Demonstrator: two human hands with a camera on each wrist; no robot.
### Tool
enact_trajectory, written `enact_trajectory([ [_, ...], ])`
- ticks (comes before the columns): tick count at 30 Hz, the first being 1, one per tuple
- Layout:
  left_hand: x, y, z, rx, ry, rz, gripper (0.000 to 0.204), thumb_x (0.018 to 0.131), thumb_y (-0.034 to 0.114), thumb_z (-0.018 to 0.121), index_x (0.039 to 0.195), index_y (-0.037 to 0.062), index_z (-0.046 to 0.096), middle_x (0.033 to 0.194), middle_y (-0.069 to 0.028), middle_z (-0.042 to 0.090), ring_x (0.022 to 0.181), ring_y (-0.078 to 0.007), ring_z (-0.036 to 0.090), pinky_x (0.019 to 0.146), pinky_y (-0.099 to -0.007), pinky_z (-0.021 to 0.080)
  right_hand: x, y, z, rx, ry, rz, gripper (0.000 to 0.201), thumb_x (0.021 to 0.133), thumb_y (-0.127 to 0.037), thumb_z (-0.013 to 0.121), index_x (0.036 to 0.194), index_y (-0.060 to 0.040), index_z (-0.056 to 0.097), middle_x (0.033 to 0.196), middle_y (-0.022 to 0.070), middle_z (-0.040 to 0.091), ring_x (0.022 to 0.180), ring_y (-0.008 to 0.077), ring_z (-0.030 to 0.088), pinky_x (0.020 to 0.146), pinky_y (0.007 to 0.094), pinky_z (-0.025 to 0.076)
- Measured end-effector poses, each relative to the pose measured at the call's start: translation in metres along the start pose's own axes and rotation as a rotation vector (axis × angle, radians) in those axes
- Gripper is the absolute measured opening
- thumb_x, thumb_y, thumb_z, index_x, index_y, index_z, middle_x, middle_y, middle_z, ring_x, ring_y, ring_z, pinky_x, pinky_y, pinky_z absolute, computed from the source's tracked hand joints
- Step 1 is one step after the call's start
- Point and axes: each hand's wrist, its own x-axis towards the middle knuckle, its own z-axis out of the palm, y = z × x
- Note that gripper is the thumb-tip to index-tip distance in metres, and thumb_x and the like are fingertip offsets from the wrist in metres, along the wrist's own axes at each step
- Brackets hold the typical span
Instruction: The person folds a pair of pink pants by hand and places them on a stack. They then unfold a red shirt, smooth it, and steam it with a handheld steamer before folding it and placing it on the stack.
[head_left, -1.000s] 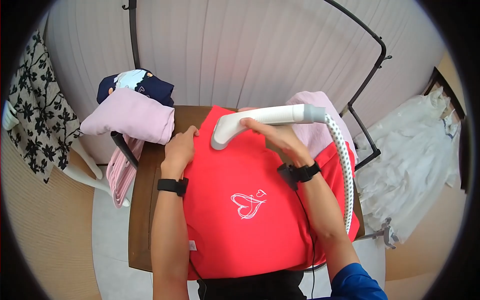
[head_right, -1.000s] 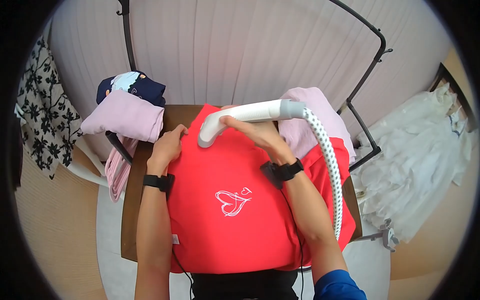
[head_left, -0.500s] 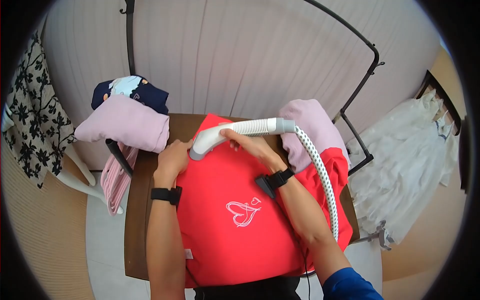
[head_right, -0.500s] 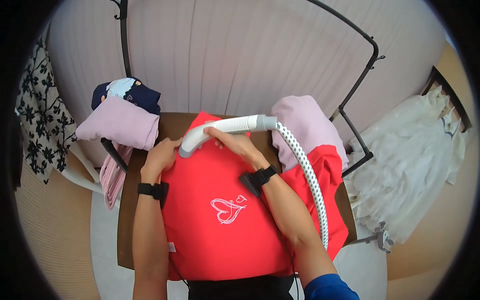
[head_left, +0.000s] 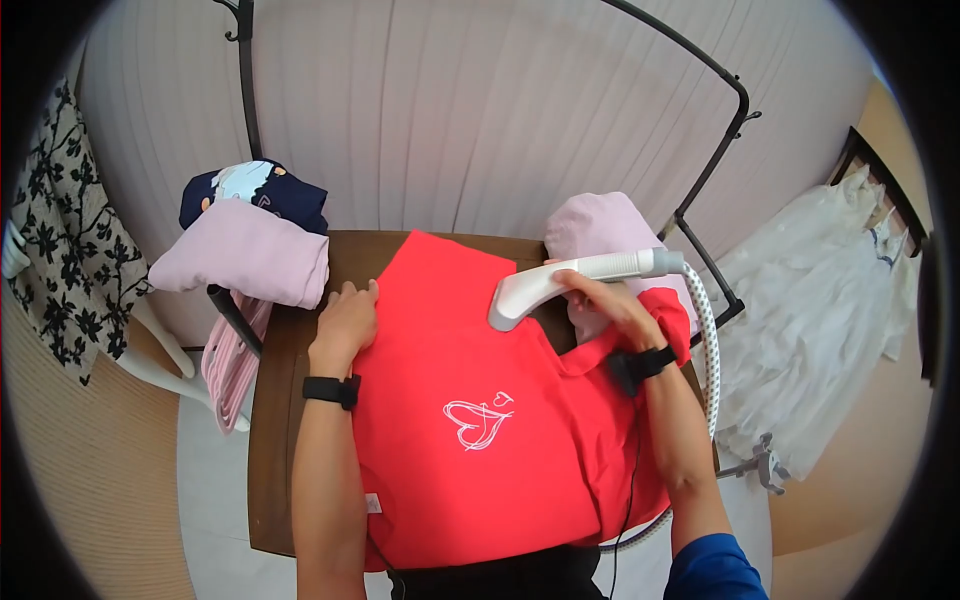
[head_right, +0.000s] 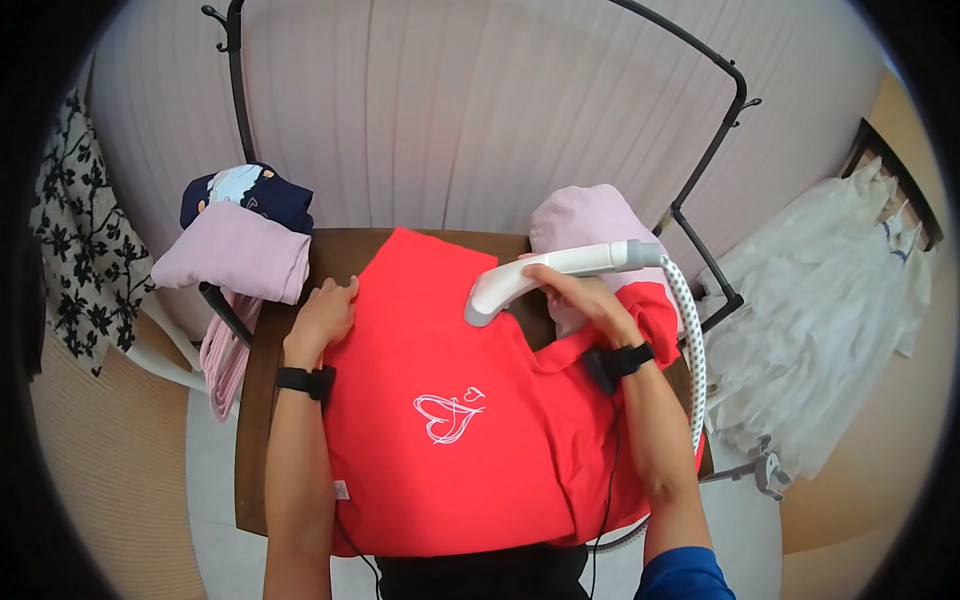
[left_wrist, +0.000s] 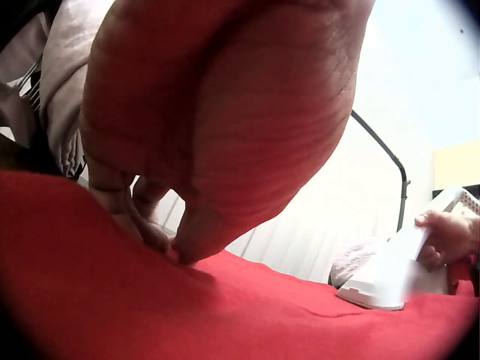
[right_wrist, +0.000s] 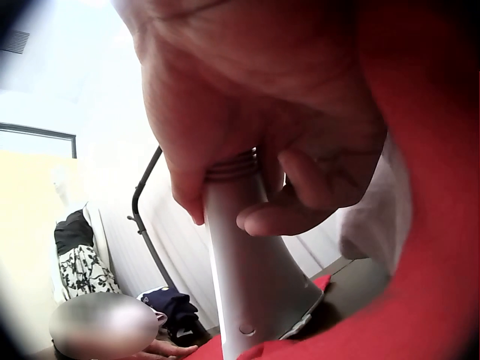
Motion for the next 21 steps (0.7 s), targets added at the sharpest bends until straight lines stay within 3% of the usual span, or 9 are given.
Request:
enact_trajectory([
  [4,0.006,0.004,0.013,0.017,0.065,-0.014,0.048,0.097,0.012,0.047,0.145,0.0055,0.051,0.127,-0.0229,0.059,0.115,-0.0447,0.059,0.097,-0.0465,0.051,0.003,0.017,-0.012,-0.03,0.063,0.039,0.033,0.091,-0.04,0.074,0.1,-0.0086,0.075,0.076,-0.0041,0.06,0.065,0.0068,0.052,0.058,0.0242,0.043],
  [6,0.005,0.004,0.012,0.031,0.091,-0.016,0.048,0.098,0.015,0.045,0.145,0.0056,0.05,0.125,-0.0235,0.06,0.113,-0.0448,0.06,0.098,-0.0471,0.05,-0.006,0.003,-0.003,-0.045,0.084,0.047,0.03,0.09,-0.039,0.074,0.09,-0.009,0.072,0.076,-0.0035,0.061,0.066,0.0067,0.053,0.061,0.0239,0.044],
  [7,0.005,0.003,0.012,0.008,0.098,-0.005,0.047,0.095,0.015,0.052,0.14,0.0042,0.054,0.124,-0.0229,0.06,0.112,-0.0435,0.061,0.098,-0.0465,0.05,-0.007,0.001,-0.001,-0.045,0.084,0.045,0.03,0.09,-0.039,0.074,0.09,-0.009,0.072,0.076,-0.0035,0.061,0.066,0.0067,0.053,0.061,0.0239,0.044],
  [12,-0.001,0.011,-0.012,-0.111,0.039,0.036,0.036,0.086,0.009,0.068,0.12,-0.0008,0.065,0.123,-0.0216,0.062,0.115,-0.0432,0.061,0.095,-0.0473,0.053,-0.007,-0.01,0.017,-0.045,0.078,-0.064,0.037,0.091,-0.039,0.072,0.113,-0.0101,0.076,0.082,-0.0051,0.062,0.073,0.0066,0.054,0.065,0.0239,0.043],
  [14,0.002,0.018,-0.01,-0.245,0.232,0.041,0.043,0.074,0.013,0.08,0.112,-0.0018,0.065,0.114,-0.0215,0.062,0.109,-0.0408,0.062,0.096,-0.0446,0.052,-0.001,-0.012,0.031,-0.044,0.074,-0.068,0.039,0.092,-0.04,0.07,0.118,-0.0119,0.074,0.084,-0.006,0.062,0.073,0.0056,0.053,0.064,0.0229,0.041],
  [16,0.005,0.025,-0.007,-0.293,0.194,0.03,0.046,0.073,0.009,0.079,0.114,-0.0035,0.062,0.117,-0.0217,0.059,0.114,-0.0413,0.058,0.098,-0.0449,0.051,0.005,-0.018,0.047,-0.04,0.078,-0.075,0.041,0.094,-0.041,0.069,0.124,-0.0137,0.073,0.085,-0.007,0.061,0.074,0.0046,0.052,0.064,0.022,0.038],
  [18,0.005,0.033,-0.005,-0.372,0.157,0.099,0.053,0.07,0.003,0.079,0.119,-0.0052,0.058,0.127,-0.0222,0.052,0.123,-0.0404,0.052,0.102,-0.0452,0.049,0.012,-0.027,0.067,0.049,0.092,-0.077,0.043,0.091,-0.04,0.072,0.124,-0.0125,0.073,0.087,-0.0048,0.064,0.075,0.0067,0.053,0.068,0.0235,0.043],
  [19,0.005,0.037,-0.007,-0.343,0.052,0.072,0.068,0.069,0.001,0.079,0.129,-0.0069,0.048,0.134,-0.0221,0.046,0.13,-0.0398,0.045,0.107,-0.0446,0.046,0.022,-0.023,0.073,0.054,0.08,-0.123,0.042,0.09,-0.039,0.073,0.122,-0.0117,0.074,0.089,-0.0033,0.066,0.075,0.0071,0.055,0.068,0.0244,0.044],
  [21,0.003,0.044,-0.007,-0.322,0.013,0.085,0.078,0.069,0.002,0.08,0.136,-0.0069,0.041,0.137,-0.0226,0.044,0.133,-0.0397,0.043,0.11,-0.0437,0.045,0.036,-0.023,0.086,0.071,0.066,-0.145,0.041,0.089,-0.038,0.074,0.12,-0.0113,0.075,0.089,-0.0027,0.068,0.075,0.0075,0.055,0.068,0.0248,0.045],
])
